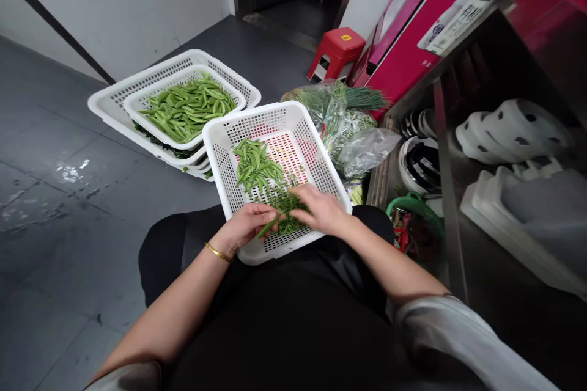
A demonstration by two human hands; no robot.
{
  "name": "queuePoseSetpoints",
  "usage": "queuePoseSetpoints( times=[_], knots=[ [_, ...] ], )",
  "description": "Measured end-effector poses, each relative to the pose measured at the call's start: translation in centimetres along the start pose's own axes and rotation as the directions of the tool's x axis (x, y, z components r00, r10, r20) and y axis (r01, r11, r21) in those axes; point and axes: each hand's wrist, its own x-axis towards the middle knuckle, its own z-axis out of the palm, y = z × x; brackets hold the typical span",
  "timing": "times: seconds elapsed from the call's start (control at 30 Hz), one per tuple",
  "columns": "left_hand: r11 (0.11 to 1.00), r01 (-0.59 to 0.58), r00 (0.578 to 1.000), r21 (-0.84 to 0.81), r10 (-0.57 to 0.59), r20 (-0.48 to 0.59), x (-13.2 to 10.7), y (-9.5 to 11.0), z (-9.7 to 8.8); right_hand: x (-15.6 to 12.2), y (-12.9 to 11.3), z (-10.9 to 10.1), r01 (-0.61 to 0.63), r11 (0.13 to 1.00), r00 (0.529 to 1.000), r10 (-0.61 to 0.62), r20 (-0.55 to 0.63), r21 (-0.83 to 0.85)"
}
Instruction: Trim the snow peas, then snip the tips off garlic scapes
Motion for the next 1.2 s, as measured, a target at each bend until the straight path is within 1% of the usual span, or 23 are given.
queuePoseSetpoints(
  times=[0.07,0.13,0.23,0.3,0.33,0.37,0.43,0.47,0.53,0.57,0.6,0.67,0.7,0.73,0.77,0.83,0.9,0.93,1.0,1.07,1.13,1.17,1.2],
  knots=[
    [0.996,-0.011,0.999,0.090,0.007,0.048,-0.1,0.1,0.1,0.3,-1.6,1.0,0.194,0.965,0.969,-0.161,0.189,-0.175],
    [0.961,-0.050,0.992,0.272,0.017,0.124,-0.3,0.3,0.2,0.6,-2.5,1.7,0.305,0.929,0.918,-0.228,0.325,-0.210],
    [0.799,-0.162,0.969,0.579,0.017,0.248,-0.9,0.8,0.4,0.7,-2.4,1.9,0.322,0.946,0.843,-0.270,0.465,-0.034],
    [0.730,-0.218,0.953,0.648,0.014,0.304,-1.4,1.2,0.6,0.6,-1.8,2.0,0.225,0.953,0.813,-0.297,0.501,0.200],
    [0.739,-0.226,0.949,0.635,0.019,0.315,-1.5,1.4,0.7,0.6,-1.6,2.2,0.131,0.934,0.822,-0.289,0.490,0.331],
    [0.771,-0.221,0.951,0.596,0.036,0.307,-1.7,1.7,0.8,0.5,-1.4,2.4,0.019,0.890,0.849,-0.255,0.463,0.455],
    [0.853,-0.200,0.967,0.483,0.094,0.235,-1.9,2.1,0.9,0.5,-1.3,3.2,-0.180,0.740,0.919,-0.108,0.378,0.648],
    [0.882,-0.197,0.974,0.428,0.129,0.185,-1.9,2.3,1.0,0.6,-1.4,3.6,-0.233,0.661,0.943,-0.025,0.331,0.713],
    [0.907,-0.210,0.978,0.366,0.187,0.098,-2.1,2.7,1.0,0.6,-1.8,4.2,-0.251,0.559,0.966,0.089,0.244,0.790],
    [0.910,-0.214,0.977,0.356,0.200,0.076,-2.1,2.9,1.0,0.7,-2.0,4.3,-0.245,0.532,0.969,0.106,0.223,0.810],
    [0.914,-0.208,0.978,0.348,0.193,0.079,-2.3,3.0,1.0,0.7,-2.2,4.2,-0.240,0.513,0.970,0.093,0.224,0.824],
    [0.941,-0.157,0.983,0.299,0.121,0.134,-2.4,2.9,1.0,1.0,-2.7,3.7,-0.220,0.497,0.966,-0.006,0.257,0.840],
    [0.962,-0.127,0.982,0.240,0.088,0.168,-2.4,2.7,1.0,1.2,-2.9,3.3,-0.190,0.518,0.964,-0.064,0.259,0.834],
    [0.982,-0.111,0.980,0.151,0.083,0.181,-2.2,2.4,1.1,1.6,-3.1,2.9,-0.134,0.571,0.968,-0.101,0.231,0.810],
    [0.992,-0.117,0.981,0.040,0.109,0.159,-2.0,2.1,1.1,2.1,-3.3,2.7,-0.062,0.649,0.979,-0.109,0.173,0.759],
    [0.969,-0.184,0.982,-0.168,0.188,0.013,-1.1,1.4,1.4,3.1,-3.5,2.6,0.060,0.828,0.998,-0.065,-0.010,0.558],
    [0.933,-0.265,0.957,-0.245,0.224,-0.185,0.0,0.8,1.3,3.7,-3.4,3.1,0.088,0.937,0.988,-0.038,-0.151,0.338],
    [0.926,-0.292,0.934,-0.238,0.223,-0.278,0.4,0.6,1.1,3.7,-3.2,3.4,0.091,0.960,0.984,-0.045,-0.172,0.265],
    [0.917,-0.342,0.871,-0.204,0.228,-0.436,1.0,0.6,0.4,3.0,-2.7,3.8,0.121,0.972,0.989,-0.102,-0.104,0.200],
    [0.889,-0.414,0.787,-0.195,0.241,-0.568,1.0,1.0,-0.7,1.7,-1.7,3.2,0.158,0.960,0.983,-0.175,0.056,0.232],
    [0.855,-0.475,0.718,-0.206,0.241,-0.653,0.7,1.5,-1.8,0.6,-0.4,2.0,0.131,0.942,0.940,-0.216,0.262,0.309],
    [0.843,-0.495,0.695,-0.210,0.239,-0.678,0.5,1.8,-2.2,0.4,0.2,1.3,0.087,0.942,0.904,-0.211,0.373,0.323],
    [0.836,-0.505,0.687,-0.216,0.238,-0.686,0.4,2.1,-2.4,0.6,0.9,0.7,0.033,0.953,0.862,-0.179,0.474,0.301]
  ],
)
